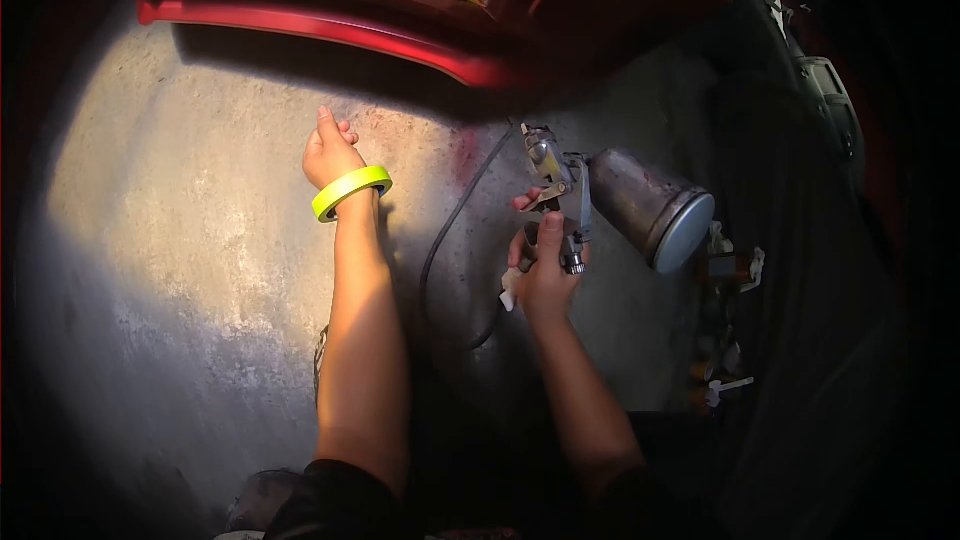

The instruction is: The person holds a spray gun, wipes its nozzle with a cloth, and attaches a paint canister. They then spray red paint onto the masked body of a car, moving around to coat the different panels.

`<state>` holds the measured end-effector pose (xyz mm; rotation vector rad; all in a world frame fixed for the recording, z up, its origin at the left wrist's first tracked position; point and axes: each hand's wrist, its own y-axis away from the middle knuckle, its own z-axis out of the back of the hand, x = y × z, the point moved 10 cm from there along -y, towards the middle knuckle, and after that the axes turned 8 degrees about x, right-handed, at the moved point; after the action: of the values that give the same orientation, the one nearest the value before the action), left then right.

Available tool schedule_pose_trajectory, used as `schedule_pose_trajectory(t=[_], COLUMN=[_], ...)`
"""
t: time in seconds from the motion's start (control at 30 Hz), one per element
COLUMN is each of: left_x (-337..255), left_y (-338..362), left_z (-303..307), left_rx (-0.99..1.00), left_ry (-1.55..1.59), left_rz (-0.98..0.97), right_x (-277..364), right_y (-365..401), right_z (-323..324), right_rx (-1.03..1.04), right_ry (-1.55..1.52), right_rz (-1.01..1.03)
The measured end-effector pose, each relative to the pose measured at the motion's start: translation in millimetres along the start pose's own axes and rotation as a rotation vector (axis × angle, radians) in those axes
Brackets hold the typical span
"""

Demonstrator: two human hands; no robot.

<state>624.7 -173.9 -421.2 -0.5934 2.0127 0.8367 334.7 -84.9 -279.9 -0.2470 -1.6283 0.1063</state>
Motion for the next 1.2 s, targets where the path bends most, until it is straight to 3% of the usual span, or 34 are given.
schedule_pose_trajectory(t=[0.3, 0.4, 0.5, 0.6, 0.8, 1.2], left_x=[-14, -14, -12, -9, 1, 12], left_y=[-4, -6, -9, -8, -5, -5], left_z=[16, 18, 19, 17, 7, 0], left_rx=[0.001, 0.024, 0.023, 0.029, 0.029, 0.062], left_ry=[-0.005, 0.02, 0.028, 0.042, 0.03, 0.034], left_rz=[-0.003, 0.007, 0.013, 0.02, 0.038, 0.029], right_x=[-15, -37, -44, -35, 36, 0], right_y=[-11, -2, 1, -6, -10, -9], right_z=[23, 60, 76, 67, 3, -6], right_rx=[-0.115, -0.339, -0.433, -0.344, 0.058, -0.084], right_ry=[0.029, 0.039, 0.036, -0.003, -0.094, 0.009], right_rz=[0.129, -0.053, -0.13, -0.119, 0.226, 0.065])
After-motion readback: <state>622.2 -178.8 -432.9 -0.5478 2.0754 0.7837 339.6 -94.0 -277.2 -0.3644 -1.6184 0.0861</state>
